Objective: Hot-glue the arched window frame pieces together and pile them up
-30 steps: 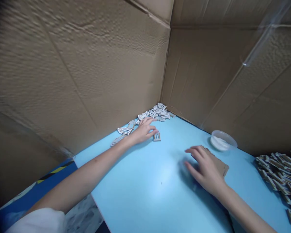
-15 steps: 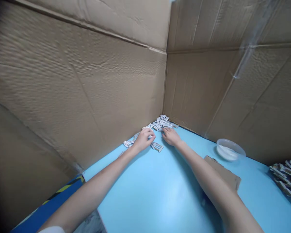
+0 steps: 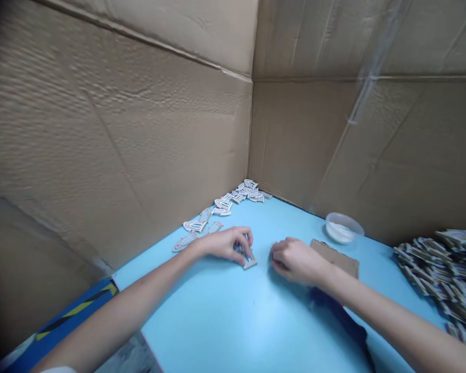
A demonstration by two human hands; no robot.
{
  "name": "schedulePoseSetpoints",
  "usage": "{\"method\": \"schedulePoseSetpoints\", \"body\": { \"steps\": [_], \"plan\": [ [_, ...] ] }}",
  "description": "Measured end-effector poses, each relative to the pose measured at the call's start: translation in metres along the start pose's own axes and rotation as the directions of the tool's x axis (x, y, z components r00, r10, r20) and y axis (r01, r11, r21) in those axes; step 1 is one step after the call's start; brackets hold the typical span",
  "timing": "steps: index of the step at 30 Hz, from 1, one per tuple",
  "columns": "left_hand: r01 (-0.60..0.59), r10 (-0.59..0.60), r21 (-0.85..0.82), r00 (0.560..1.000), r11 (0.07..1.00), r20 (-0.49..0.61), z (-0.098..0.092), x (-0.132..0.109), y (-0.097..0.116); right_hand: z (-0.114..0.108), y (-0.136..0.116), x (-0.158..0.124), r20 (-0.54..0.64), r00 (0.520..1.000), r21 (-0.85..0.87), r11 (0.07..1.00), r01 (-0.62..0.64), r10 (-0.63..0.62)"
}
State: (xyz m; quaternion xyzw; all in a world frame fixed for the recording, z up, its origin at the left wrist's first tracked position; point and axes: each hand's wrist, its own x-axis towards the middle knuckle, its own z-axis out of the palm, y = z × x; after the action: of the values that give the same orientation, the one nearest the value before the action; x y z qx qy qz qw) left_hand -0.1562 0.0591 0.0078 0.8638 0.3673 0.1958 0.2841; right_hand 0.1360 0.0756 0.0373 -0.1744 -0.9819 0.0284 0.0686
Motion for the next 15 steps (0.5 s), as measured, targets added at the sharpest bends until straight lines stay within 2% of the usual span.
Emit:
{"method": "schedulePoseSetpoints", "body": {
  "steps": [2,4,8,11,15],
  "plan": [
    [-0.064,0.068,-0.052,0.994,0.997,0.081,0.019,0.004,0.019,0.007,-0.030,-0.029,0.002,0.999,-0.015,0.999,0.043,-0.043],
    [-0.110,0.123,-0.121,0.986,0.987,0.109,0.041,0.008,0.037,0.018,-0.056,-0.053,-0.027,0.999,-0.038,0.998,0.045,-0.046],
    [-0.144,0.160,-0.254,0.986,0.956,0.045,0.073,0.013,0.064,0.037,-0.088,-0.086,-0.206,0.979,-0.052,0.999,0.004,-0.014],
    [-0.152,0.155,-0.246,0.988,0.957,-0.007,0.076,0.019,0.075,0.044,-0.093,-0.098,-0.331,0.944,-0.003,1.000,0.014,-0.015],
    [-0.077,0.064,-0.062,0.980,0.995,-0.187,0.066,0.054,0.086,0.049,-0.088,-0.105,-0.326,0.938,0.062,0.987,0.146,-0.119]
  ]
}}
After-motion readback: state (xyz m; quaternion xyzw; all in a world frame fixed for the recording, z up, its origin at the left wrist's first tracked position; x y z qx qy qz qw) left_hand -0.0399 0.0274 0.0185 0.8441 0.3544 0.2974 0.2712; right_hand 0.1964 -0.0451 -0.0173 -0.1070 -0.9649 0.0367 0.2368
